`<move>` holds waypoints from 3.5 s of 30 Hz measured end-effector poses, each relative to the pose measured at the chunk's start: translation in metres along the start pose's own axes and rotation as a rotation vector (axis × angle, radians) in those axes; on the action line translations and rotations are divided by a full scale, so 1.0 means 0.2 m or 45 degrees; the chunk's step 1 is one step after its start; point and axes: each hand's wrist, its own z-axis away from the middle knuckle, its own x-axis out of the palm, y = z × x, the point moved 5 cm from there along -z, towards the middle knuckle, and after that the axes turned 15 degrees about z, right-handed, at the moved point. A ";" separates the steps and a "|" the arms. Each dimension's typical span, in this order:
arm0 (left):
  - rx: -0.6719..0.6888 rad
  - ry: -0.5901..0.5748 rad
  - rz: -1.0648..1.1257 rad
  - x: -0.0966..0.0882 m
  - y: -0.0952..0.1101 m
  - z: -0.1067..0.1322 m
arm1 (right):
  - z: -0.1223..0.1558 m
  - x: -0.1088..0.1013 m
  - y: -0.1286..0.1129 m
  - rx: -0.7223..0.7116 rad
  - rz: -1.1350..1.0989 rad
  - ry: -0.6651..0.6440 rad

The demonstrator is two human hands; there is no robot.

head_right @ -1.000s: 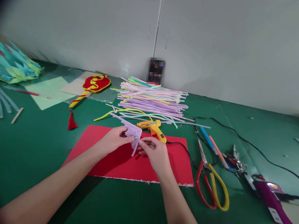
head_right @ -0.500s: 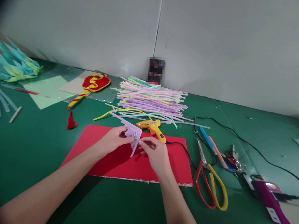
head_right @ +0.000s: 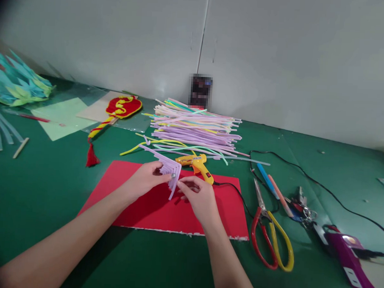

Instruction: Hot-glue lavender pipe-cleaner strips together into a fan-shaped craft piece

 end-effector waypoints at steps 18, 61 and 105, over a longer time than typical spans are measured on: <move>-0.061 -0.006 0.033 0.00 0.00 0.00 | 0.00 0.00 0.00 -0.003 0.036 -0.011; -0.013 0.118 0.084 -0.03 -0.02 -0.01 | 0.00 0.01 -0.01 -0.020 0.060 -0.051; -0.087 0.029 0.061 0.00 -0.01 0.00 | 0.00 -0.01 -0.02 -0.082 0.176 0.014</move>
